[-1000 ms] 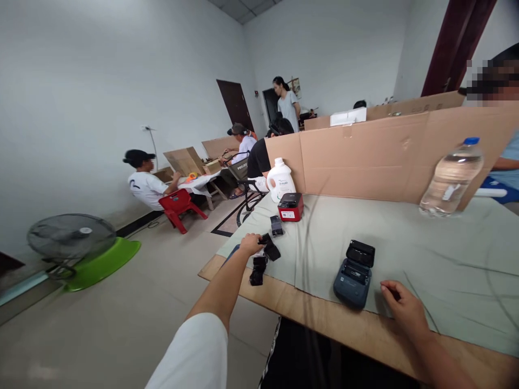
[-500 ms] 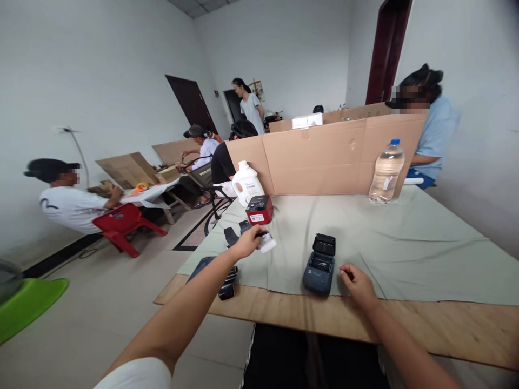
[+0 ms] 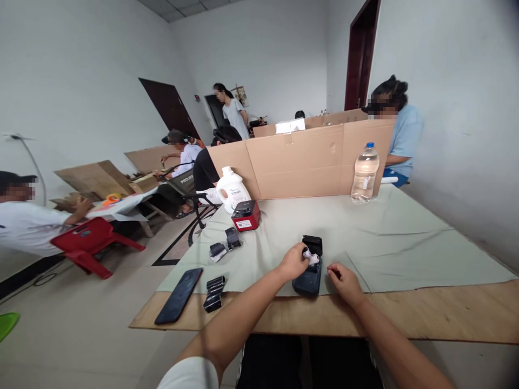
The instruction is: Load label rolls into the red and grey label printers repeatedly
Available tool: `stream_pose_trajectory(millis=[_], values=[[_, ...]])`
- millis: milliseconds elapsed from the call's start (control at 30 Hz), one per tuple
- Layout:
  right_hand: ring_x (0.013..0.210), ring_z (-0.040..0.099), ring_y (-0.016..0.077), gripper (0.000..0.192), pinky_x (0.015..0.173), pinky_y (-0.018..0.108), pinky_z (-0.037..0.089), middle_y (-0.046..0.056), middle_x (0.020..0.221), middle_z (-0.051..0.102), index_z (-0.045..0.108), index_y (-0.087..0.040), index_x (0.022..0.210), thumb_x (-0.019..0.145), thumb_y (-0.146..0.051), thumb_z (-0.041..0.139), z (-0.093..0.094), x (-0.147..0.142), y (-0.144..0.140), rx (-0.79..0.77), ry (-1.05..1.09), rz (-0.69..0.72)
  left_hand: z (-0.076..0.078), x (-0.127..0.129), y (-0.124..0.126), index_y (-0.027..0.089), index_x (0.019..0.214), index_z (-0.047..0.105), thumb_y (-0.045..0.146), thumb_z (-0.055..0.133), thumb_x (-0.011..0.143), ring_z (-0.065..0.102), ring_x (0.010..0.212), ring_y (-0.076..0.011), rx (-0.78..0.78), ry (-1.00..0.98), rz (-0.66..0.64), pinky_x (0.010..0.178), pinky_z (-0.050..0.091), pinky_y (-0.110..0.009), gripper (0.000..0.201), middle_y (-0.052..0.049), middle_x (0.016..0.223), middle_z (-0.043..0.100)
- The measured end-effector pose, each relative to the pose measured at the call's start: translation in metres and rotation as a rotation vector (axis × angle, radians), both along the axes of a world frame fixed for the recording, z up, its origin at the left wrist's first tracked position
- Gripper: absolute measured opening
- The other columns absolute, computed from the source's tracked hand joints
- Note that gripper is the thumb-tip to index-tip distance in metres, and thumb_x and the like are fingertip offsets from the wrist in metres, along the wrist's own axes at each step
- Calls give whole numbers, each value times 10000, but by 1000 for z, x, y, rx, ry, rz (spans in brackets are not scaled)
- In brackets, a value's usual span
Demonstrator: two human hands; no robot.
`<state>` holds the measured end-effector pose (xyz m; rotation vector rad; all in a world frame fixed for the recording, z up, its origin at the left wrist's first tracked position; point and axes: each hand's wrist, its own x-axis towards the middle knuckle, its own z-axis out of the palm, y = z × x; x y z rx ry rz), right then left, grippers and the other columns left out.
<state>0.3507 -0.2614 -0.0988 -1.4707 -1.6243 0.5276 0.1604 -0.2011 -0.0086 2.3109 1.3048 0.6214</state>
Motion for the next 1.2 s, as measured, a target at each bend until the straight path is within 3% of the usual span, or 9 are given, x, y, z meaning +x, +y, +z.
stream_pose_trajectory(millis=[200, 500, 600, 767, 833, 933, 1067, 1200], values=[[745, 613, 197, 274, 703, 312, 459, 42, 807, 684, 642, -212, 828, 827, -391, 435, 3, -1, -1, -10, -14, -7, -6, -10, 1, 167, 901, 624, 24, 488, 735, 537, 945, -199, 157, 126, -205, 861, 454, -306, 257, -68, 912, 579], [732, 622, 199, 266, 698, 326, 486, 42, 795, 681, 645, -213, 835, 836, -393, 450, 2, -1, -2, -3, 5, -1, -13, -9, -3, 174, 856, 640, 35, 503, 723, 539, 923, -213, 218, 147, -192, 832, 465, -328, 236, -73, 872, 582], [741, 619, 196, 287, 715, 338, 504, 63, 871, 681, 637, -193, 924, 824, -417, 487, 4, -2, -4, 9, 34, 2, -14, -9, -5, 179, 831, 635, 42, 526, 709, 547, 899, -209, 205, 127, -162, 815, 467, -324, 213, -66, 857, 589], [1033, 585, 265, 680, 882, 409, 491, 138, 1230, 564, 479, -176, 1273, 715, -526, 648, 9, -11, -12, 29, -2, 117, -18, -12, -6, 189, 825, 603, 39, 550, 668, 556, 997, -209, 203, 4, -168, 938, 420, -371, 223, -64, 994, 632], [1169, 511, 308, 821, 981, 466, 429, 160, 1312, 500, 428, -168, 1329, 654, -548, 703, 9, -16, -14, 17, -57, 149, -21, -13, -6, 201, 886, 586, 33, 536, 672, 581, 1001, -191, 134, 17, -199, 1047, 327, -426, 277, -35, 1029, 655], [1272, 419, 330, 868, 1055, 509, 344, 165, 1371, 448, 400, -186, 1360, 635, -536, 726, 4, -23, -16, 1, -126, 146, -24, -14, -5, 215, 956, 572, 25, 503, 695, 607, 986, -174, 99, 86, -211, 1106, 205, -467, 330, -6, 1009, 679], [1297, 396, 333, 913, 1060, 514, 331, 165, 1408, 415, 345, -213, 1404, 642, -547, 721, 2, -27, -16, -17, -192, 136, -26, -12, -4, 212, 960, 587, 20, 499, 704, 608, 1001, -183, 139, 118, -194, 1059, 242, -434, 332, -15, 1013, 687], [1305, 384, 355, 1015, 1047, 513, 340, 186, 1436, 379, 326, -195, 1423, 570, -517, 772, 8, -31, -14, -66, -292, 99, -28, -3, -5, 211, 915, 609, 59, 510, 761, 614, 950, -189, 122, 118, -92, 944, 331, -387, 238, -21, 946, 692]])
